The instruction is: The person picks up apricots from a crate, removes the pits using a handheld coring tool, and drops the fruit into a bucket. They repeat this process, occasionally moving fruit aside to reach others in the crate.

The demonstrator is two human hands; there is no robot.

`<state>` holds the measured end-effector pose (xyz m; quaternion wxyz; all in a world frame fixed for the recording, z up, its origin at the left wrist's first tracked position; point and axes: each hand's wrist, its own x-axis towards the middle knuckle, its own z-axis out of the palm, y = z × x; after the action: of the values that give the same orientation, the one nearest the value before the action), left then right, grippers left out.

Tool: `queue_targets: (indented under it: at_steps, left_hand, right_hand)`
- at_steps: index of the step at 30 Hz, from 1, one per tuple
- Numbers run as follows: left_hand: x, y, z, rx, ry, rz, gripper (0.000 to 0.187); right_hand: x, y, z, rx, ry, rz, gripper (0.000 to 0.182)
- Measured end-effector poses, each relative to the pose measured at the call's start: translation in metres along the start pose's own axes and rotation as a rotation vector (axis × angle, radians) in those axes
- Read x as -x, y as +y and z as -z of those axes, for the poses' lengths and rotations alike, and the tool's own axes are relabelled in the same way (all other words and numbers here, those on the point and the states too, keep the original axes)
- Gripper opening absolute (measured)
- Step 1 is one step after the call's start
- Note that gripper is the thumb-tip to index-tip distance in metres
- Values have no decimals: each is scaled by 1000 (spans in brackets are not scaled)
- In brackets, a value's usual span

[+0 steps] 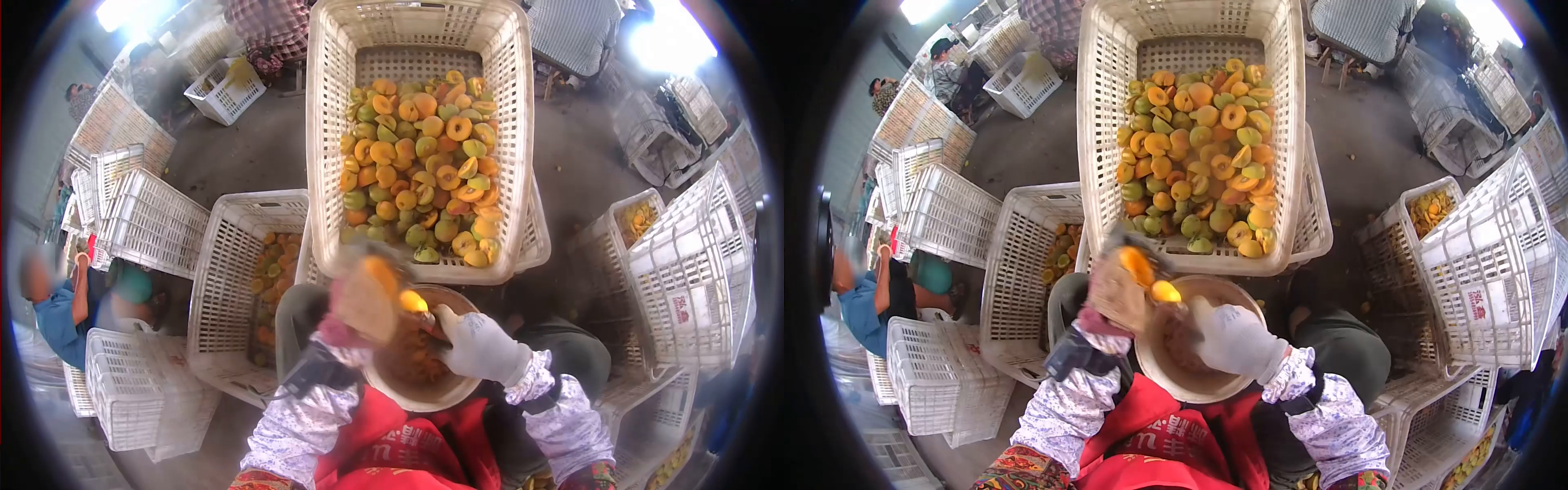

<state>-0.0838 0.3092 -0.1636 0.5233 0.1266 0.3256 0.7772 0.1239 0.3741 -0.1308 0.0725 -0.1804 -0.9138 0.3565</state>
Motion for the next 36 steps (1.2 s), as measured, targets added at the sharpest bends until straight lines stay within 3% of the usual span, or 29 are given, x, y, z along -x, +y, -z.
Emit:
queue_targets:
  at_steps: [3, 5, 8, 10, 13, 15, 17, 19, 21, 23, 25, 27, 29, 30, 31, 33, 34, 36]
  left_hand:
    - [1, 48, 29, 201, 38, -126, 19]
    - [21, 93, 33, -169, 161, -254, 23]
    - [53, 138, 40, -268, 220, -224, 27]
    - [53, 159, 72, -2004, 214, -366, 36]
    - [39, 146, 2, -2093, 77, -486, 39]
    - [5, 128, -9, -2013, -124, -281, 39]
    - [-34, 91, -16, -2146, -166, -210, 39]
    - [-77, 62, -41, -2406, -403, 234, 38]
    - [-110, 22, -8, -2377, -150, 226, 32]
    - [-124, 3, 13, -2433, -195, 274, 32]
    - [-125, -4, 22, -2512, -253, 118, 31]
    - [-128, -1, 33, -2529, -211, 169, 30]
    - [-127, 14, 42, -1960, 4, 26, 36]
    - [-125, 27, 31, -1887, 36, 136, 35]
    - [-123, 33, 36, -1896, 37, 125, 35]
    - [-109, 44, 54, -695, -156, 220, 39]
    - [-99, 43, 59, -488, -164, 269, 39]
    - [-56, 45, -4, -416, -134, 259, 39]
  right_hand:
    - [18, 10, -5, 219, -104, -87, 33]
    - [21, 12, -5, 306, -132, -133, 34]
    - [25, 7, -5, 280, -211, -151, 32]
    - [25, 13, -14, 380, -261, -138, 32]
    - [18, 3, -2, 328, -258, -59, 30]
    - [15, 6, -2, 372, -191, -70, 30]
    - [12, 8, 2, 411, -116, -91, 29]
    - [8, 6, 15, 429, 30, -144, 30]
    - [8, 15, 19, 418, 110, -116, 32]
    - [9, 15, 29, 403, 171, -145, 30]
    - [9, 22, 31, 400, 245, -111, 29]
    - [11, 23, 35, 402, 329, -70, 28]
    - [8, 22, 41, 358, 388, -63, 24]
    - [7, 20, 43, 340, 444, -54, 21]
    - [6, 19, 44, 337, 456, -49, 21]
    - [4, 19, 43, 388, 495, -57, 19]
    - [4, 19, 41, 371, 508, -45, 20]
    - [5, 22, 40, 369, 442, -64, 22]
